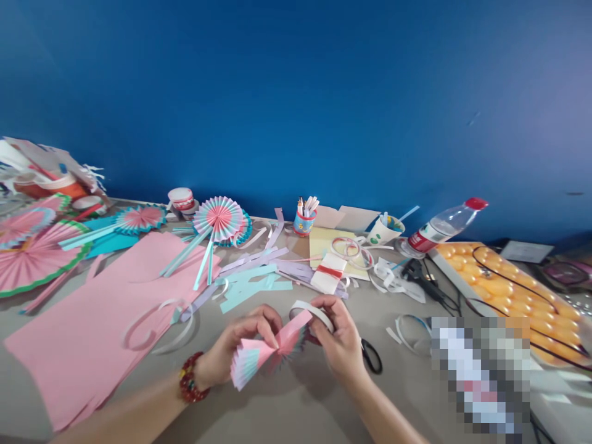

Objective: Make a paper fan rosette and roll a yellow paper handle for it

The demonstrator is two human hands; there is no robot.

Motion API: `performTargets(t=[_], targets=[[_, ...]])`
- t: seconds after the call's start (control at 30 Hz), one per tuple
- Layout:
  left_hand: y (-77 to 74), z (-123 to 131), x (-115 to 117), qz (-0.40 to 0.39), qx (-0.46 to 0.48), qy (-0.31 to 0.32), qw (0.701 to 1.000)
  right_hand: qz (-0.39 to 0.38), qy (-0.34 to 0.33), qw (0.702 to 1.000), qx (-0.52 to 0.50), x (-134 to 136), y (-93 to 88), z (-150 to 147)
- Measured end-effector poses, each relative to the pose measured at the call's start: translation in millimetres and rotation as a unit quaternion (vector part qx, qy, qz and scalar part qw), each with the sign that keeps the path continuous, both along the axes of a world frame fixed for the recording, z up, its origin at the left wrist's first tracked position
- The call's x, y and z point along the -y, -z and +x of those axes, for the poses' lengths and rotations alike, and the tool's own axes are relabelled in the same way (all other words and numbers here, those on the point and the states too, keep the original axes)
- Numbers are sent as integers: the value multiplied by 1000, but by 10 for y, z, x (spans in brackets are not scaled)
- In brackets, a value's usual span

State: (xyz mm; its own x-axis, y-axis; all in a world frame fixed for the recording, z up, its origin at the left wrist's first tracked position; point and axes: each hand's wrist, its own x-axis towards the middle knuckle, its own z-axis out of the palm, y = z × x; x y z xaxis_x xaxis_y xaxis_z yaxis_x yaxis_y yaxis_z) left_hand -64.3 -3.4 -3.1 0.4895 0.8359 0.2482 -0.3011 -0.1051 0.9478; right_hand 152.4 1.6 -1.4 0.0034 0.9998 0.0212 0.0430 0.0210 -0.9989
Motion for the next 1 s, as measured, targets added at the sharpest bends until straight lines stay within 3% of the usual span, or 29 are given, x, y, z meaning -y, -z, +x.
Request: performTargets(t=[0.3, 0.37, 0.47, 0.57, 0.87, 1.0], targets=[[-102, -147, -88, 107, -148, -66, 981, -11, -14, 999, -31, -77, -25, 87], [-132, -176, -95, 163, -164, -67, 971, -10, -35, 999, -35, -77, -54, 106], [-137, -219, -111, 280, -204, -59, 936, -5, -64, 997, -38, -65, -90, 123], [-118, -251, -131, 347, -275, -43, 896, 10, -63, 997, -32, -59, -109, 132], [-32, -165, -136, 416, -453, -45, 787, 174, -22, 980, 94, -67, -106, 256], [49, -93, -133, 433, -485, -27, 759, 208, -27, 968, 140, -64, -67, 242]])
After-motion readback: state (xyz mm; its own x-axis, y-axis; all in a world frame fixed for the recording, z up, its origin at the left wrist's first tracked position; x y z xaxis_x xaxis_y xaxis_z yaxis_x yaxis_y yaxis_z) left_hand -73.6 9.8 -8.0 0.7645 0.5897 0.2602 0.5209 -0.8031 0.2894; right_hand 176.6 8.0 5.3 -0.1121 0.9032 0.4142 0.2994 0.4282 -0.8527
